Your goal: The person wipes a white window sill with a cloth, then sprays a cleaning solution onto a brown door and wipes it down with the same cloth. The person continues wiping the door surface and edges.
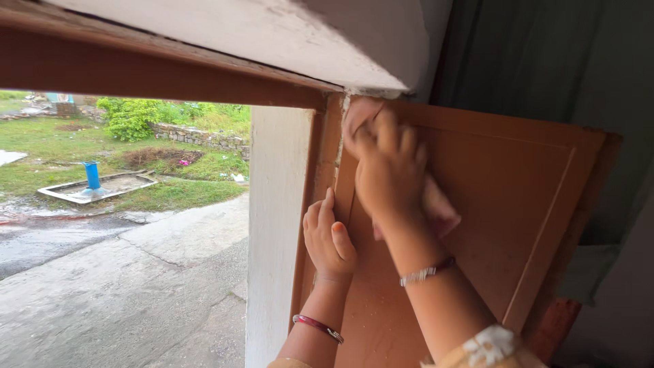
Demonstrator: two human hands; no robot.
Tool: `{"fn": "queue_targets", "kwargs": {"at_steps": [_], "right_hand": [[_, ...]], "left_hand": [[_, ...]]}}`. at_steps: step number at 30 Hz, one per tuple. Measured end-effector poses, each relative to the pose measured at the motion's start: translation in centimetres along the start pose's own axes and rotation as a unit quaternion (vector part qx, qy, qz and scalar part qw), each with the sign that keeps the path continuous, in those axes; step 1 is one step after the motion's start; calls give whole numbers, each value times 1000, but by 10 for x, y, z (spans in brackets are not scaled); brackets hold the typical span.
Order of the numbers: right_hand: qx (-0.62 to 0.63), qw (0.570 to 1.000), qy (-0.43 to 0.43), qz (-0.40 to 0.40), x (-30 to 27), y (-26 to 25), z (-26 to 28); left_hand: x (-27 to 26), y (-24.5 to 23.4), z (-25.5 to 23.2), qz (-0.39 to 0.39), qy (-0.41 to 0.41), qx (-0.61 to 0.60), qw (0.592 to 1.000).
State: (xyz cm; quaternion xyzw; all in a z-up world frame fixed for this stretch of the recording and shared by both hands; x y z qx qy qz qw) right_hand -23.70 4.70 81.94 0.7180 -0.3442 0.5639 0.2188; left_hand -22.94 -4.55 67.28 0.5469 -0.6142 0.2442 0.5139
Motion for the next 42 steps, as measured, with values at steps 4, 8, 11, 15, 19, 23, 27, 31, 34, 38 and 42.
{"fn": "queue_targets", "kwargs": {"at_steps": [4, 8, 11, 15, 19, 23, 27, 31, 34, 38, 42], "right_hand": [[3, 998, -55, -18, -12, -2, 14], [-12, 1000, -10, -21, 14, 6, -7], [-31, 999, -9, -23, 6, 13, 7], [1, 996, -89, 13, -13, 13, 18], [-31, 999, 3, 12, 9, 6, -27], [0, 1000, -21, -8, 4, 12, 0], [15, 999, -42, 6, 0, 6, -8], [-44, 999, 10, -2, 4, 9, -18], [-27, 998, -64, -2, -10, 13, 3], [-29, 998, -4, 53, -3, 13, -46], [-72, 994, 78, -11, -3, -15, -85]], "left_hand": [[0, 3, 1, 1, 2, 13, 1000], [-1, 3, 2, -1, 0, 24, 1000], [-3, 5, 1, 0, 6, 23, 1000], [-1, 7, 0, 7, 3, 16, 1000], [-1, 5, -2, -2, 3, 34, 999], [-1, 7, 0, 3, 0, 32, 999], [-4, 8, 7, 4, 0, 43, 999], [-6, 11, 11, 3, -5, 58, 998], [-6, 9, 12, 9, 10, 70, 997], [-5, 9, 11, 3, 12, 68, 998], [-6, 9, 9, 4, 2, 74, 997]]}}
Point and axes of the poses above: each hand's wrist, its own x-axis towards the middle knuckle, its own y-axis out of the palm, z = x × y, the point moved 7 cm from there along x, towards the middle knuckle, and after that the axes turned 1 degree about -z, right-handed, at the moved point
